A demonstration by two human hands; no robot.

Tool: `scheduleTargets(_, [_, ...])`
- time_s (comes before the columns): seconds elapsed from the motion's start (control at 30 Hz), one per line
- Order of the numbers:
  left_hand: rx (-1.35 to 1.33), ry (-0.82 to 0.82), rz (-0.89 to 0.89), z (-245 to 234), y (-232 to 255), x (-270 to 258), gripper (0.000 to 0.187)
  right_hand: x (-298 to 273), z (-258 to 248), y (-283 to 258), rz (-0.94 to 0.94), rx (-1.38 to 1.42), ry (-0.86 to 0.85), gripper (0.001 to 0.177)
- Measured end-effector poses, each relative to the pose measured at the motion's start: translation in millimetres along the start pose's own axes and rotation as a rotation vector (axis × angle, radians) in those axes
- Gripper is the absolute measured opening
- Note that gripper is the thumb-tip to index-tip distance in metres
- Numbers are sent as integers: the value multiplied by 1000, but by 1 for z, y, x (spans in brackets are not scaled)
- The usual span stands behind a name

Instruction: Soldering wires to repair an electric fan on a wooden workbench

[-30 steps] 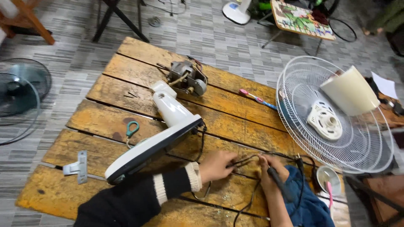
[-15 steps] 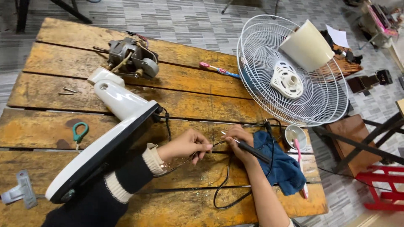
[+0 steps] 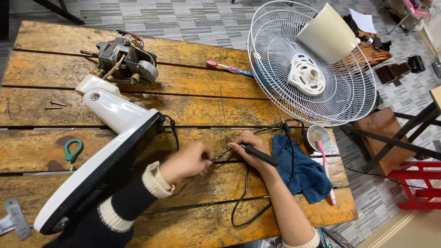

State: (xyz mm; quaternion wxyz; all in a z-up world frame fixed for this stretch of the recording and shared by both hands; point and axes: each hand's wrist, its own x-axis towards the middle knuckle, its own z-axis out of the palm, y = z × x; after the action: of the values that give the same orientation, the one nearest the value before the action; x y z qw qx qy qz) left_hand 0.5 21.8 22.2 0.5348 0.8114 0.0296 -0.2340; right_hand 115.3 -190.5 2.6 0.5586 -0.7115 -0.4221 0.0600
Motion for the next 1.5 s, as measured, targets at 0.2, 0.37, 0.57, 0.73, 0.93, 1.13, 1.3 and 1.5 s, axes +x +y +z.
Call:
scheduleTargets(0.2, [-260, 97, -25, 29, -62, 42, 14, -9, -13, 34, -109, 47, 249, 25])
scheduleTargets(0.37, [77, 194, -20, 34, -28, 19, 21, -10, -7, 13, 121, 187, 301, 23])
scheduleTargets(0.57, [105, 170, -22, 32, -21, 14, 23, -4, -9, 8, 260, 255, 370, 17])
scheduleTargets(0.73, [112, 147, -34, 24, -22, 20, 27, -32, 19, 37, 135, 523, 446, 23])
scheduleTargets(0.93, [46, 53, -52, 13, -4, 25, 35, -22, 41, 21, 412, 308, 240, 32])
scheduleTargets(1.13, [19, 11, -61, 3, 8, 15, 33, -41, 35, 80, 434, 189, 212, 40])
scheduleTargets(1.3, [126, -56, -80, -17, 16, -14, 29, -38, 36, 71, 345, 56, 140, 40])
scheduleTargets(1.5, [198, 92, -104, 13, -24, 28, 37, -38, 38, 69, 336, 83, 189, 41])
